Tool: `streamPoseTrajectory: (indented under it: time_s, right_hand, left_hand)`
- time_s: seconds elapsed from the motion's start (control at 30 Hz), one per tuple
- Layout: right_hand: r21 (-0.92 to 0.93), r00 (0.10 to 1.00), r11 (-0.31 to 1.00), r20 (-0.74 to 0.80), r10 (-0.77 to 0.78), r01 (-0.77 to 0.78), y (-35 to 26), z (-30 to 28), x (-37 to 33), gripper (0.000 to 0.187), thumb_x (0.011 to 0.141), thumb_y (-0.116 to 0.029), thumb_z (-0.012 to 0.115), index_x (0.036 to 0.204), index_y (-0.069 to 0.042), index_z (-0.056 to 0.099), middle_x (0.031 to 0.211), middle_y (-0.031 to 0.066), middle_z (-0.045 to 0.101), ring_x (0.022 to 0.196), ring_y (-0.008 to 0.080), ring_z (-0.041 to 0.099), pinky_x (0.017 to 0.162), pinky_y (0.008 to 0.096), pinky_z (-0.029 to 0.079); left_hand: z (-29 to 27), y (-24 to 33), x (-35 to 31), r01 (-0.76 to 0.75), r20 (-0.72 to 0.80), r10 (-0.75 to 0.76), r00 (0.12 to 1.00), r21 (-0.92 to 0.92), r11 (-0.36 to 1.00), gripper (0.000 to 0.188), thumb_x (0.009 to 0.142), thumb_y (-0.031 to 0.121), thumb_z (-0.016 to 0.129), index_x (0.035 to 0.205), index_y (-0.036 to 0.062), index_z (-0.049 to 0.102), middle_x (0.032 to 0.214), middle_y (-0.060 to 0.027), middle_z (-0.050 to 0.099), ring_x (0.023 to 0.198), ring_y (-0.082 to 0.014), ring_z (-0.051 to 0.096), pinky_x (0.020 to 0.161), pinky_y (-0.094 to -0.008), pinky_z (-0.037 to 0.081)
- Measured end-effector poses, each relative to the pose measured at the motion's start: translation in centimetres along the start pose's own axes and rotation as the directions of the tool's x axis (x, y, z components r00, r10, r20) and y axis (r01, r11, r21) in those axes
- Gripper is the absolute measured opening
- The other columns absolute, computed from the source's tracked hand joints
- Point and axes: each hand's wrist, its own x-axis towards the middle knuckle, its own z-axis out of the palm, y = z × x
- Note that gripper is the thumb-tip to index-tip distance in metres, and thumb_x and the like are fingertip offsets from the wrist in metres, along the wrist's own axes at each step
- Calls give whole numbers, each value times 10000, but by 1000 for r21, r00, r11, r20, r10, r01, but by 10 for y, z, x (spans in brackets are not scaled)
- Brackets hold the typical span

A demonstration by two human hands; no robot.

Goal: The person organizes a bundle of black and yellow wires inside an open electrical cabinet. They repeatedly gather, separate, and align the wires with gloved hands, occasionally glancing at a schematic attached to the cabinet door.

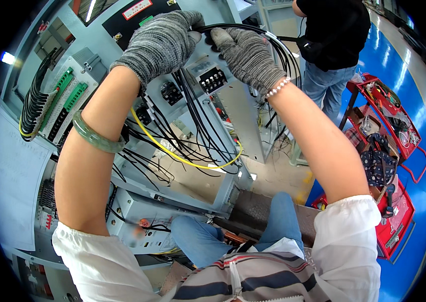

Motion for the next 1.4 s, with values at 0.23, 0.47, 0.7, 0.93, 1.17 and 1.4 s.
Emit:
streamPoseTrajectory:
  time_s: [0.23, 0.47, 0.7, 0.93, 1.17, 1.4]
  right_hand:
    - [-310, 896, 911, -264, -356, 270, 6, 5, -14, 230, 847, -292, 596, 929, -94, 679, 799, 113, 654, 780, 276, 636, 761, 371, 504]
    - [-410, 884, 836, -130, -450, 365, -14, -8, -11, 140, 814, -146, 626, 930, -68, 640, 825, 110, 641, 772, 245, 628, 723, 359, 507]
    - [-549, 803, 686, -45, -595, 478, -33, -29, 20, 174, 761, -177, 606, 877, -48, 615, 824, 185, 632, 800, 338, 617, 706, 403, 483]
    - [-331, 925, 882, 291, -243, 336, -38, -47, 65, 174, 746, -160, 650, 848, -18, 645, 753, 142, 663, 695, 237, 640, 653, 338, 499]
    - [-603, 887, 653, 359, -291, 458, -31, -49, 37, 278, 907, -285, 541, 1094, -95, 620, 953, 106, 652, 903, 234, 632, 819, 351, 501]
    - [-557, 846, 641, 413, -338, 528, -21, -45, 41, 286, 927, -273, 505, 1134, -98, 596, 969, 137, 644, 887, 269, 631, 830, 363, 494]
  left_hand:
    - [8, 5, -1, 68, -36, -67, 997, 19, 998, 289, 887, 256, 509, 1129, 136, 612, 1000, -142, 648, 965, -269, 619, 872, -394, 481]
    - [9, 0, -3, 19, -72, -20, 997, -11, 1000, 265, 894, 249, 505, 1078, 102, 626, 953, -140, 657, 915, -273, 633, 845, -394, 492]
    - [4, 8, 0, 60, -27, -57, 998, 123, 991, 305, 877, 326, 516, 1060, 115, 636, 893, -138, 664, 863, -281, 644, 787, -408, 513]
    - [4, 13, -3, 27, -73, -20, 997, 104, 994, 314, 886, 364, 503, 1018, 114, 640, 858, -129, 663, 835, -287, 642, 761, -414, 510]
    - [8, 9, -3, 23, -76, -14, 997, 115, 993, 337, 899, 397, 489, 1062, 133, 622, 870, -122, 665, 826, -289, 639, 763, -401, 506]
    - [9, 9, -3, 65, -29, -62, 998, 139, 988, 306, 917, 342, 459, 1063, 124, 617, 866, -128, 660, 825, -284, 640, 763, -399, 508]
